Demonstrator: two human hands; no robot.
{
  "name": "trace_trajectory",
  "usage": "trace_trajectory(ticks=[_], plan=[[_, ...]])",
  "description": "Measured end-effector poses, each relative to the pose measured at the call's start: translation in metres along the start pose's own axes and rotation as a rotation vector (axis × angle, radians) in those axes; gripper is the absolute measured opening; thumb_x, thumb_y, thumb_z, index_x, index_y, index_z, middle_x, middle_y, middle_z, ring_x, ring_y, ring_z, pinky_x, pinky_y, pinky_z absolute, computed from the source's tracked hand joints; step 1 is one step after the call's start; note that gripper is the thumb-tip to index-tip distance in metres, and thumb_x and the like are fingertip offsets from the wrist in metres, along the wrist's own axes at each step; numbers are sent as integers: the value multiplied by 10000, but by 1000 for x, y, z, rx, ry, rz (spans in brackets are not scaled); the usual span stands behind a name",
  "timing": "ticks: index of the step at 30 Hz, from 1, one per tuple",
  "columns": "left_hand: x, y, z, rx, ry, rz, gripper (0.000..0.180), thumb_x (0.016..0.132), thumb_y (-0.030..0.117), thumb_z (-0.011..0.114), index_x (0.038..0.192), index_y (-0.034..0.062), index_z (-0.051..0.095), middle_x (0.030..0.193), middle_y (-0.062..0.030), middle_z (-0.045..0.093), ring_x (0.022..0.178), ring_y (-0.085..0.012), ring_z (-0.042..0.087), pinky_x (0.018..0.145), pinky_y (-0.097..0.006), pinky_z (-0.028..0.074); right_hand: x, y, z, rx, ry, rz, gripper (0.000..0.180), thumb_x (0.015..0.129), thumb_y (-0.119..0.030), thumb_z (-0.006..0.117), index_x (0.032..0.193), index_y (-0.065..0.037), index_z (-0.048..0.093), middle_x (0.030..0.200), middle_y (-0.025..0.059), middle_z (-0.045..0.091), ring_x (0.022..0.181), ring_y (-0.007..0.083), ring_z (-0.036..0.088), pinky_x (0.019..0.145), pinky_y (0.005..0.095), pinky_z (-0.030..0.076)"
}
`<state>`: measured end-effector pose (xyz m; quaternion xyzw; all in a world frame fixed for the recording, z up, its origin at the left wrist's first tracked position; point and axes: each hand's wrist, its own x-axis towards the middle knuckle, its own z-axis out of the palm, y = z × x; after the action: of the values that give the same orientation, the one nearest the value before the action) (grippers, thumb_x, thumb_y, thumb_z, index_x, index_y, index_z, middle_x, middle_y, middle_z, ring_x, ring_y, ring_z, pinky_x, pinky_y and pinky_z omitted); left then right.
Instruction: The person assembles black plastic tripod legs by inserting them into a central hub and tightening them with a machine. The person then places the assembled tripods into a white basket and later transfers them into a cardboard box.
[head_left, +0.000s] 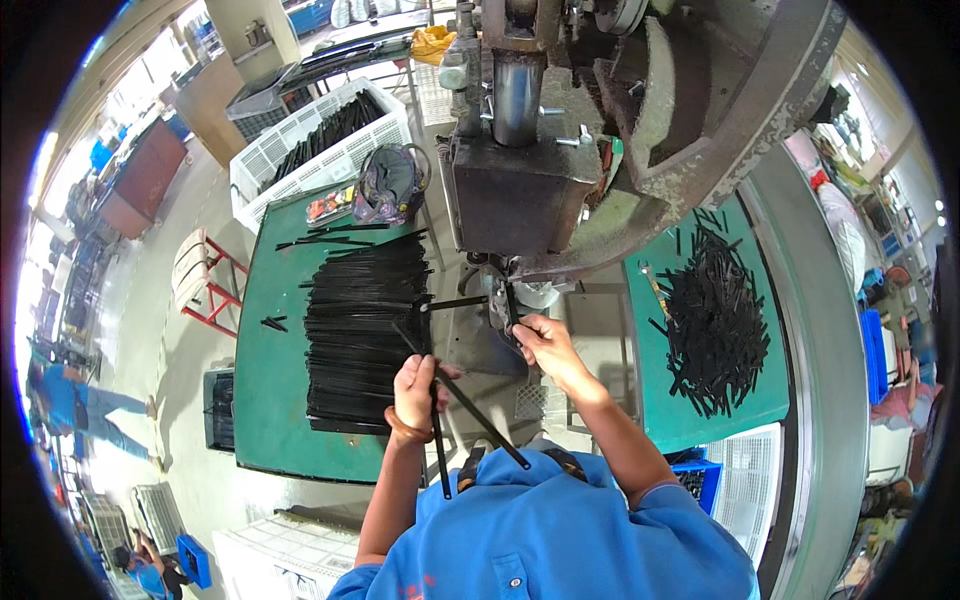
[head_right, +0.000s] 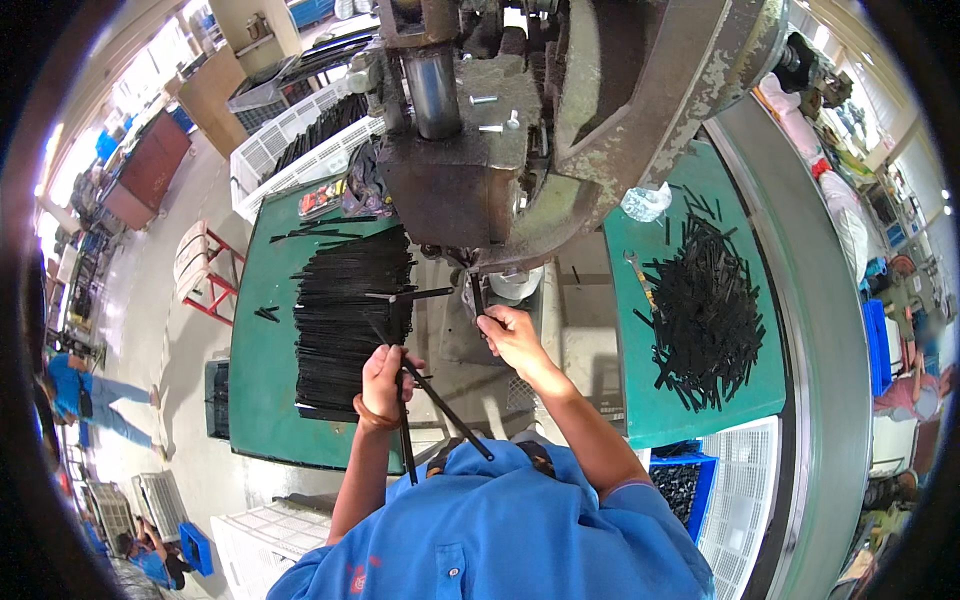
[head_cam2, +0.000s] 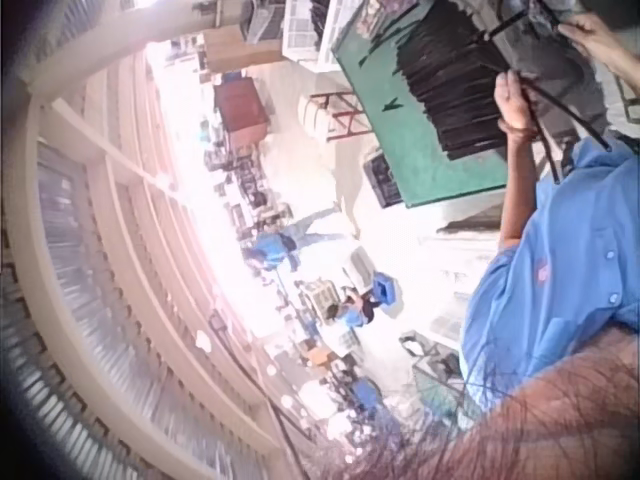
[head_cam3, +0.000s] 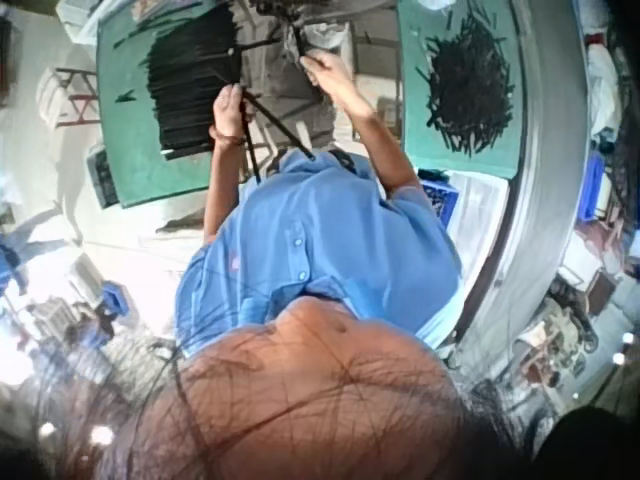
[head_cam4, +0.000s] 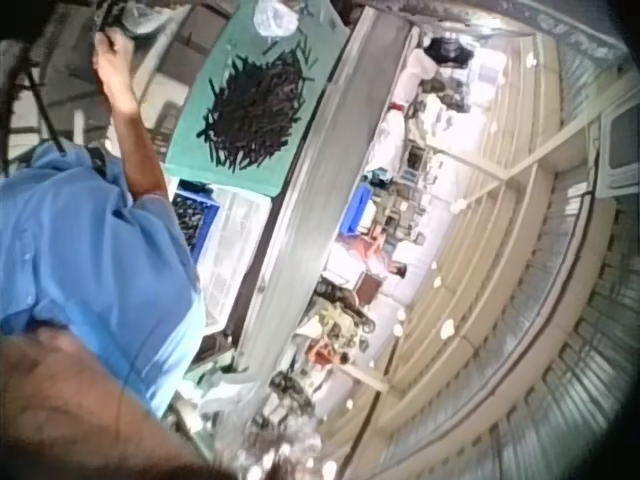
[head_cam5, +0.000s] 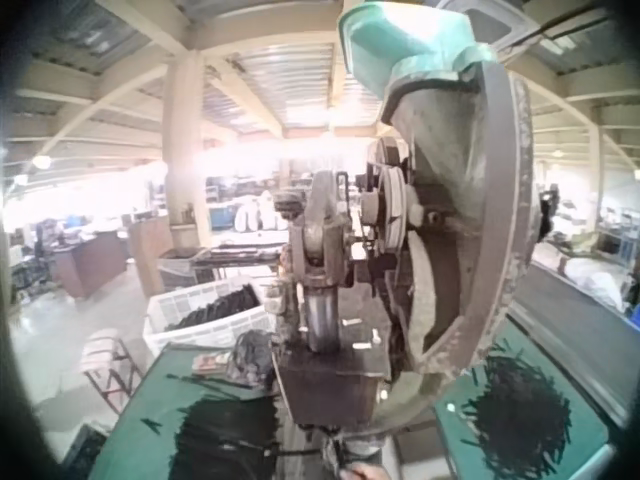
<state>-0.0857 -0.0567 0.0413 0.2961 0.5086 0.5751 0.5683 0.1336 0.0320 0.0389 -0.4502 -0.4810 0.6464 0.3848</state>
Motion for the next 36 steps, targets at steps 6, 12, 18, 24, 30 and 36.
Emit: trace_trajectory(ticks=[6, 12, 18, 24, 30, 36], plan=[[-24, -32, -39, -185, 152, 60, 177, 979, 200, 473, 928, 40, 530, 769, -144, 658, 381, -72, 414, 338, -211, 331, 4, 0, 1, 18, -37, -20, 166, 923, -174, 583, 883, -15, 615, 662, -21, 521, 523, 47, 454, 465, 210, 384], [-40, -41, -29, -235, 212, 57, 173, 976, 212, 486, 926, 60, 551, 766, -125, 667, 385, -56, 403, 336, -198, 319, 14, 12, -5, 77, -112, 140, 213, 924, -203, 585, 892, 7, 610, 659, -5, 529, 515, 60, 514, 465, 229, 434], [-61, -35, -29, -240, 219, 96, 165, 978, 193, 477, 927, 55, 552, 759, -118, 663, 369, -59, 400, 331, -198, 297, 33, 3, -30, -787, -173, 50, 418, 825, -305, 686, 1063, 18, 568, 864, 111, 653, 717, 218, 654, 655, 346, 518], [-56, -5, 12, -113, 118, 8, 172, 976, 210, 487, 915, 54, 523, 750, -121, 657, 386, -73, 442, 339, -198, 332, 186, 82, -104, -1009, 204, -554, 458, 726, -174, 700, 1125, 3, 564, 1064, 132, 625, 973, 303, 605, 845, 413, 464], [-51, 2, 30, -141, -33, -39, 167, 971, 213, 496, 951, 58, 553, 736, -117, 653, 394, -78, 465, 342, -201, 344, 205, 78, -94, -1000, 159, -446, 428, 732, -140, 681, 1123, -10, 566, 1088, 103, 604, 1015, 292, 567, 874, 419, 440], [-40, 0, 51, -125, -112, -53, 179, 966, 219, 508, 942, 54, 574, 743, -107, 658, 403, -84, 471, 358, -201, 336, 174, 55, -110, -873, 83, -464, 403, 739, -107, 662, 1121, -22, 569, 1113, 73, 582, 1057, 281, 529, 904, 425, 416]])
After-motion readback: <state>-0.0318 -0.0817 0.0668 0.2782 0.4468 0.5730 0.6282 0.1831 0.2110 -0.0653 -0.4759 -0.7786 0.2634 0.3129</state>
